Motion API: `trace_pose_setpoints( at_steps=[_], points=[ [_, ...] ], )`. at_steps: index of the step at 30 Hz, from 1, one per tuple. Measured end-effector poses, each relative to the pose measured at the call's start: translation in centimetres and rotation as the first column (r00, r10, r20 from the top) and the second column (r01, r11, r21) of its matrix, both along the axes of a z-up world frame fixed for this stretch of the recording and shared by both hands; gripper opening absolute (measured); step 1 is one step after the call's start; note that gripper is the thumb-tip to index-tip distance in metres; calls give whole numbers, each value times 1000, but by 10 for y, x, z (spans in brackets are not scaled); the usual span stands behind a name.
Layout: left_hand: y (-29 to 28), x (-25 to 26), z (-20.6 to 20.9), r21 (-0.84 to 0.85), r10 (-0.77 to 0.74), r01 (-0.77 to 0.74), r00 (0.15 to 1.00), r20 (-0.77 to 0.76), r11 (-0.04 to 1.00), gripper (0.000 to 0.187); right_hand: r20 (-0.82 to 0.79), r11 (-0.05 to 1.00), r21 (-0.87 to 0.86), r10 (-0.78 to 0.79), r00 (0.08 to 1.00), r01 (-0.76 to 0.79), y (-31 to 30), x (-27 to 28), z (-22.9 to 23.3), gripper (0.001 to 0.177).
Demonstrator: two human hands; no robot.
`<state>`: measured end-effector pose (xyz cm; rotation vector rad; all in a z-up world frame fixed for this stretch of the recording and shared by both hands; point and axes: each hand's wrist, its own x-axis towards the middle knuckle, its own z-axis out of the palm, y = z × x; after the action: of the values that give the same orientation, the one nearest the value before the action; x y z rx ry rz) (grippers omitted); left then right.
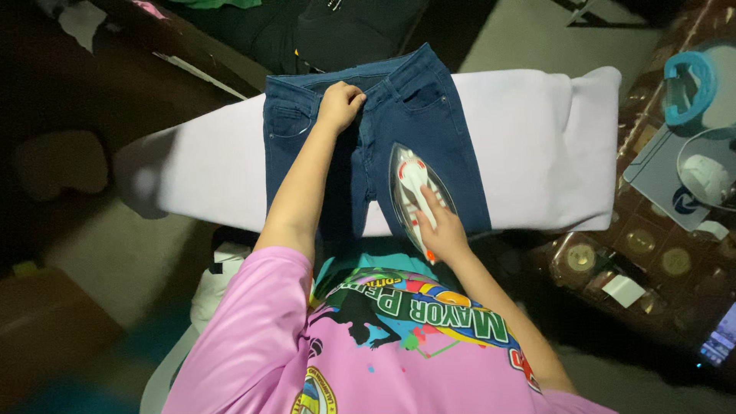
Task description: The person irons a pair of blue jeans on an ironing board. They smooth the fabric with their hands, use a white iron to press the waistband and legs, and flip the garment to iron the reverse side.
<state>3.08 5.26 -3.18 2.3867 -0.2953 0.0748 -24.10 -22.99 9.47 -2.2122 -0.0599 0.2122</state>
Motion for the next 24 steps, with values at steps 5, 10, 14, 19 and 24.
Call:
trace_pose_setpoints(
  at_steps=[5,10,14,19,24],
  points=[
    [0,0,2,-6,-4,4,1000,-16,1000,19,-48,995,101,-17,999,21,26,46,-3,60],
    [-3,-5,7,15,13,-13,1000,25,1000,19,-30,990,130,-55,998,59,40,63,2,63],
    [-8,-14,13,2,39,-39,997,63,999,18,-124,987,94,-119,985,131,38,43,4,63],
    [-8,-20,21,-5,32,-32,995,97,999,17,90,982,97,-169,982,160,27,3,4,60],
    [-12,-24,31,17,58,-60,994,91,998,16,-14,960,94,-263,965,264,18,-34,2,60]
  ],
)
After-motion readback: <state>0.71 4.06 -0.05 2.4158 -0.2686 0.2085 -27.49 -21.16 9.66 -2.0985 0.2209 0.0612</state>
